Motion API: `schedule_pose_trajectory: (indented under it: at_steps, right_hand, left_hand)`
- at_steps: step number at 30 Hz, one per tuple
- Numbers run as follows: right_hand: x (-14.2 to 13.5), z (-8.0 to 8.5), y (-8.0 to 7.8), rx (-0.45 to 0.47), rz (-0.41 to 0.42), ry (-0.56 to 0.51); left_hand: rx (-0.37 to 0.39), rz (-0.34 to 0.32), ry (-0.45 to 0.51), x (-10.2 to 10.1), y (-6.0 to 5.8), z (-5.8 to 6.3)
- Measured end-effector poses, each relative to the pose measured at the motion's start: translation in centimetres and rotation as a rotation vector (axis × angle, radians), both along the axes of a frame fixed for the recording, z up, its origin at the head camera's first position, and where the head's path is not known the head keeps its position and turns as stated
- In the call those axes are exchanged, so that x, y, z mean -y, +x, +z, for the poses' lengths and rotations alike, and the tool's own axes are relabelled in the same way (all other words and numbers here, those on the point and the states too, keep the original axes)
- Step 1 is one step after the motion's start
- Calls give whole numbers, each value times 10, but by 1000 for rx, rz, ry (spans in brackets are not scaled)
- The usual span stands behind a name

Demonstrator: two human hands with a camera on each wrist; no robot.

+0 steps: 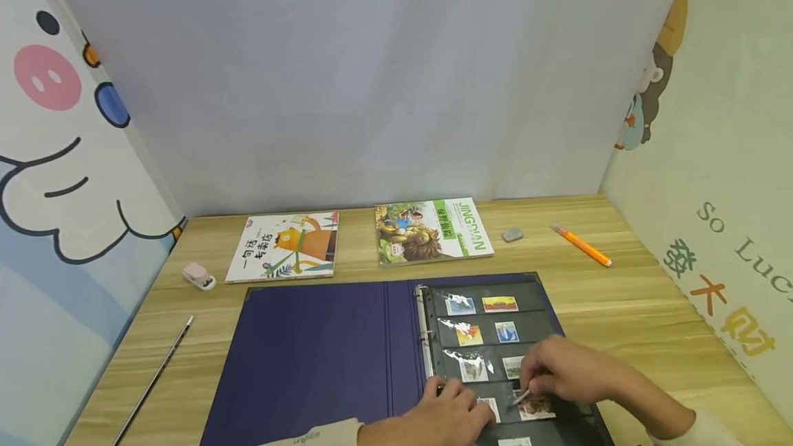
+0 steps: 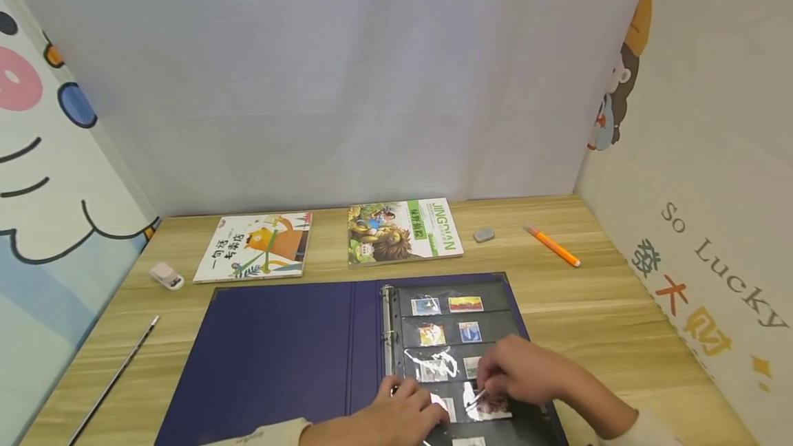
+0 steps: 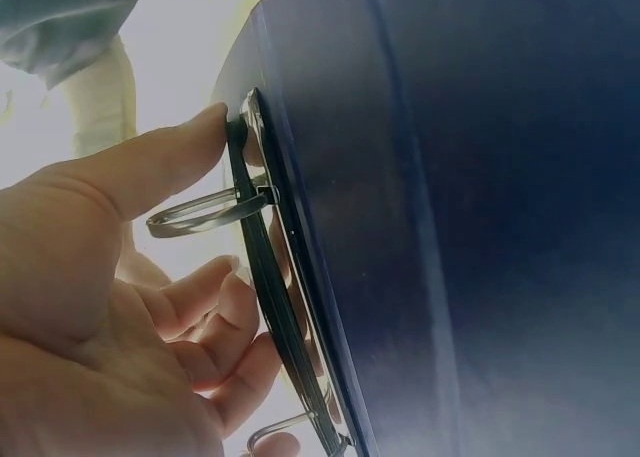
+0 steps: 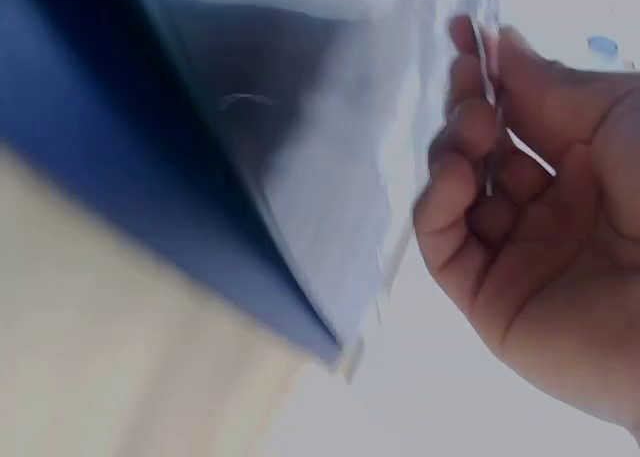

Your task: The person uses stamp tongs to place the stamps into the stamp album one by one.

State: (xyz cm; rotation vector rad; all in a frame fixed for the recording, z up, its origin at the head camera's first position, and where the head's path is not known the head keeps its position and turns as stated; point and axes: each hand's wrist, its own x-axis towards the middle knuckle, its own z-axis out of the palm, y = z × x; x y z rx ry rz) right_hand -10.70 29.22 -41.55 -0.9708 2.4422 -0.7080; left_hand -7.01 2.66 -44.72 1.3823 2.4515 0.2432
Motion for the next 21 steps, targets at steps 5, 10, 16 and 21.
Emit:
schedule_pose_trajectory:
  at_steps: [5, 10, 16, 21]
  right_hand:
    - [-39, 14, -29, -231, -228, 27]
    - [-84, 6, -52, -403, -481, 160]
    - [-119, -18, -54, -417, -573, 270]
    - [-125, -27, -51, -422, -549, 316]
  left_hand:
    - [23, -12, 13, 1, -1, -2]
    - [39, -28, 52, 1, -2, -3]
    - [59, -41, 61, 2, 1, -5]
    - [37, -49, 51, 1, 2, -6]
